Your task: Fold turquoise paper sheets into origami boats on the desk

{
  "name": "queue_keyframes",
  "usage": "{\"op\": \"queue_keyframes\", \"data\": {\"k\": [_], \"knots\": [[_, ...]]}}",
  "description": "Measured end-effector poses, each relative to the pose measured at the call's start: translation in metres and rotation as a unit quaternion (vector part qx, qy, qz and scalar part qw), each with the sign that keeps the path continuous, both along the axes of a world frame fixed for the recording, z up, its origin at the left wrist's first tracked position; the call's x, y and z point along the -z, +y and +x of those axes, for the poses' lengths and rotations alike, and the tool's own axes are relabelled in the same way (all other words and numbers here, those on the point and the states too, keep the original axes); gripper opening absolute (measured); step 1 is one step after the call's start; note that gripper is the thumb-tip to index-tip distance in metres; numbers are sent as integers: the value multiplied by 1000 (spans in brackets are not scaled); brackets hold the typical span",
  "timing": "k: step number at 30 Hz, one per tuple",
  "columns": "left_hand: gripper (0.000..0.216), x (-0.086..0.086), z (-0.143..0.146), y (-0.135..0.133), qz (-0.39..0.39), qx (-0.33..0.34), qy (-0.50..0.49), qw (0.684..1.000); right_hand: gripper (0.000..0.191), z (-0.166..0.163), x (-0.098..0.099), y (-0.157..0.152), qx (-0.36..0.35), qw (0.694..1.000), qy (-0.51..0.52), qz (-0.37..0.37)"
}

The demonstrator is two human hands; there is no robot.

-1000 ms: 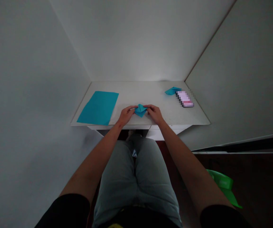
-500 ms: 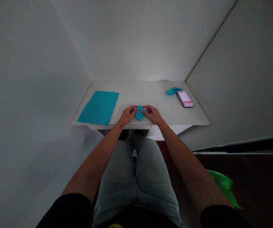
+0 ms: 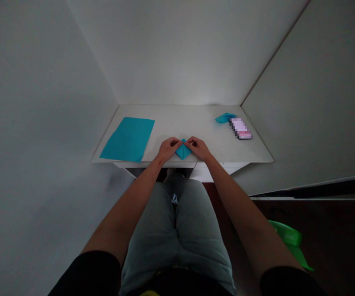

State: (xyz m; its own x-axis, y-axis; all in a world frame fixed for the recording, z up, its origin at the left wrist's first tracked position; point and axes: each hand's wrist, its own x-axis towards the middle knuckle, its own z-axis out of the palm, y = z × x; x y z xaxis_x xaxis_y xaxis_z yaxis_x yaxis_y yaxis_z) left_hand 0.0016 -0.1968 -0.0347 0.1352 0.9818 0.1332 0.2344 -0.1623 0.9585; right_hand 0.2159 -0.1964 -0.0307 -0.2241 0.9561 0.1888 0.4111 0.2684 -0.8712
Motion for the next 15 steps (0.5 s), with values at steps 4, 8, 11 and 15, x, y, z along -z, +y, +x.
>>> {"op": "queue_keyframes", "data": {"k": [4,8,11,15], "knots": [[29,-6,2,0,-7,-17,-17,1000,56,-1,-2,0,9,999,33,-4],[39,-8,5,0,-13,-31,-37,999,58,-1,-1,2,14,998,65,-1],[45,-7,7,-1,-12,-39,-56,998,57,-1,0,3,13,996,92,5],[44,-5,8,1,-5,-46,-89,995,55,-1,1,5,24,992,121,-1]]}}
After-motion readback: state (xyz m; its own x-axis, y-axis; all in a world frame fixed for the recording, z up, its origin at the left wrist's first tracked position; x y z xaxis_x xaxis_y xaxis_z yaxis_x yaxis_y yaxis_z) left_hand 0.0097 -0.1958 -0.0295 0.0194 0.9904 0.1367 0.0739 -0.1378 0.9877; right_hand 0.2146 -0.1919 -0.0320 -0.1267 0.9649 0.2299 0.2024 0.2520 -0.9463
